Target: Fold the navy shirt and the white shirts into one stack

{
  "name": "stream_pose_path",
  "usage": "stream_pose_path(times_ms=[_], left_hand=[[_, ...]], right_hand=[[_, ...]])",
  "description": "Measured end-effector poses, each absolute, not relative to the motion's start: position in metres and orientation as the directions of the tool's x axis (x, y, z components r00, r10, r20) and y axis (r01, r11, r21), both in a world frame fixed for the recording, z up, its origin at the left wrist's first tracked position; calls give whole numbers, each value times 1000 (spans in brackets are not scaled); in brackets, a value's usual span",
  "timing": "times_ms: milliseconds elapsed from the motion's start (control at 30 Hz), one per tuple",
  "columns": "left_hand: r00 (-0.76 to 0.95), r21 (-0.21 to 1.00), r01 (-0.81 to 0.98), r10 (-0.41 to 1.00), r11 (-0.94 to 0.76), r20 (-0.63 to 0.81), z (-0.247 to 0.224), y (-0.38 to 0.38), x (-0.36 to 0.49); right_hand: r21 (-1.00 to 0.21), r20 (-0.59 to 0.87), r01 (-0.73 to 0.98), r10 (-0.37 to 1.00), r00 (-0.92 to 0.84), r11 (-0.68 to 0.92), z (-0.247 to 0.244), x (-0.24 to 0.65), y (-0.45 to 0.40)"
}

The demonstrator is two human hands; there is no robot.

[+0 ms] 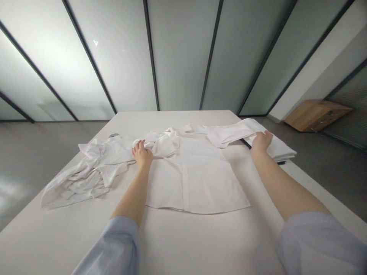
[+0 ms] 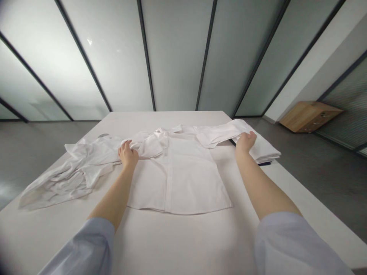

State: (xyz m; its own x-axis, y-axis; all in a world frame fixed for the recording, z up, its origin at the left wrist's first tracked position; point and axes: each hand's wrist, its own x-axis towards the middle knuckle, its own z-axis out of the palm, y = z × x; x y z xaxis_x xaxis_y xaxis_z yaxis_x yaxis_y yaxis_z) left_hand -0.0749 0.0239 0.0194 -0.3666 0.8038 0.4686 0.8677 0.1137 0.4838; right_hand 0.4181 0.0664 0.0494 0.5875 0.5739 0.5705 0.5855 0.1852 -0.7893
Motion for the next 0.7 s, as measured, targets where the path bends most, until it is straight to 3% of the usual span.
stream_pose_path(times_ms=[67, 200, 267, 333, 467, 700], left_hand=[[-292, 459, 888, 794, 18, 533, 23, 22, -72], [28, 307, 934, 894, -183, 447, 21, 17, -55], [145, 233, 944, 926, -235, 349, 15, 15, -45], [192, 179, 952, 941, -248, 279, 9, 14, -39], [167, 117, 974, 963, -194, 210, 8, 13, -40], [83, -52, 996, 993, -78, 90, 31, 19, -70]], right_hand=[[-821, 530, 554, 550, 646, 140, 40, 398, 62], [-660, 436, 720, 889, 137, 213, 14, 332, 52], [-510, 315, 818, 943, -110, 266, 2, 301, 45], [-325, 192, 896, 949, -249, 301, -8, 278, 38], [-104, 52, 949, 954, -294, 298, -17, 264, 28], [-25, 19, 929, 929, -370, 370, -14, 283, 16]])
